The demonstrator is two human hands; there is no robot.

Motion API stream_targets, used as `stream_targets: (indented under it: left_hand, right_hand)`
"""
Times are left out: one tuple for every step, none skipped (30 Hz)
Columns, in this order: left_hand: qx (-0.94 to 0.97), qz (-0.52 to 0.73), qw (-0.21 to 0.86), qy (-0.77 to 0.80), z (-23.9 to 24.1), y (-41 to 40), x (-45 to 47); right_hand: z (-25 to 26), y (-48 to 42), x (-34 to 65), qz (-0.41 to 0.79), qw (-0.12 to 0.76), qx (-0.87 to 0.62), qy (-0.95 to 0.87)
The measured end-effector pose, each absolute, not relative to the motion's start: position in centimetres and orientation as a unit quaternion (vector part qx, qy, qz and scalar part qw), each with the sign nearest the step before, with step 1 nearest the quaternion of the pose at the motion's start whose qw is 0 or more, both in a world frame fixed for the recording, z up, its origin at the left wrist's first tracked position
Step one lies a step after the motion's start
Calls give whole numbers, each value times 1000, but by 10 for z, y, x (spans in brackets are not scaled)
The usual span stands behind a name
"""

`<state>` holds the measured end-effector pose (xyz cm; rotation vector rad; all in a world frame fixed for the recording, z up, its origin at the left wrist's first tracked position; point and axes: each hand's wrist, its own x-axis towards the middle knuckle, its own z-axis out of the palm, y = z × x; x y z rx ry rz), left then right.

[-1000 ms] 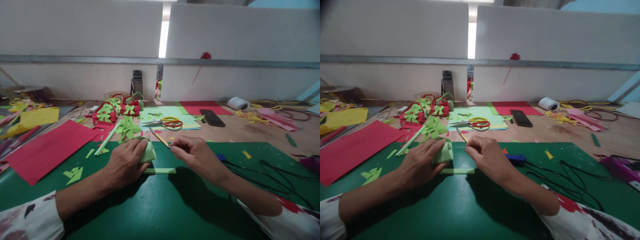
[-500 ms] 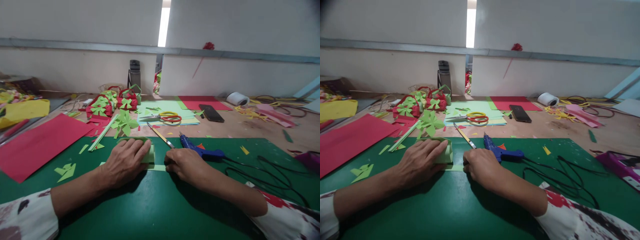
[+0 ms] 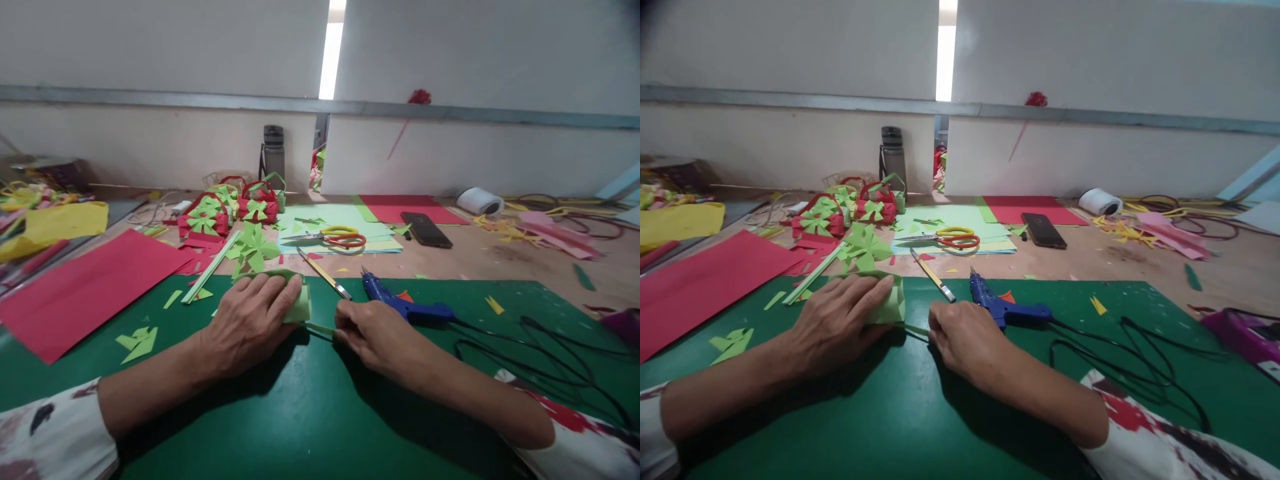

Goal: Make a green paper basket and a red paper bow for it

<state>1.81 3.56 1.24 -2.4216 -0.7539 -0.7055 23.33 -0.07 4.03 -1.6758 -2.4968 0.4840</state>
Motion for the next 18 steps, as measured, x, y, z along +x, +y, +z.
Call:
stream_targets:
  left_hand:
    - [-891,-261,241,-282,12,35,18]
    - [-892,-261,229,-288,12,35,18]
    - [-892,-262,218,-297,13,35,17]
    - [-890,-263,211,-306,15,35,16]
    - [-888,-263,206,-316,17,34,15]
    - [-884,-266,204,-325,20,34,15]
    - [-881,-268,204,-333,23,34,14]
    - [-878,-269,205,-340,25,34,13]
    - [-876,-267,204,-345,27,34,13]
    - [-877,-264,201,-348,28,34,13]
    - [-879,-260,198,-348,28,34,13]
    - [-882,-254,193,-346,26,34,13]
    - [-887,-248,188,-342,25,34,14]
    - [-891,-245,183,-336,23,33,14]
    - [-893,-244,181,-330,22,33,15]
    - [-893,-247,182,-329,21,34,14]
    - [-890,-251,184,-333,21,34,14]
    - [-885,-258,187,-341,21,35,12]
  right_hand:
    - [42,0,234,156,64,-548,-819]
    - [43,0,235,154,87,-545,-819]
    - [46,1,238,152,117,-540,-819]
    - [49,2,240,146,151,-535,-819]
    - [52,4,244,135,184,-528,-818]
    - [57,6,248,119,211,-520,-819]
    - [61,8,252,100,227,-516,-820]
    - [67,12,256,79,232,-514,-822]
    - [71,16,259,59,227,-516,-824]
    - [76,21,261,46,211,-524,-824]
    - [79,27,260,41,191,-529,-826]
    - [81,33,259,39,184,-536,-823]
    - [82,39,256,46,184,-537,-822]
    - [82,46,252,50,190,-540,-818]
    - [82,52,247,57,202,-542,-814]
    - [81,58,243,71,214,-541,-810]
    - [81,62,240,91,226,-536,-808]
    - [82,66,238,118,238,-530,-806]
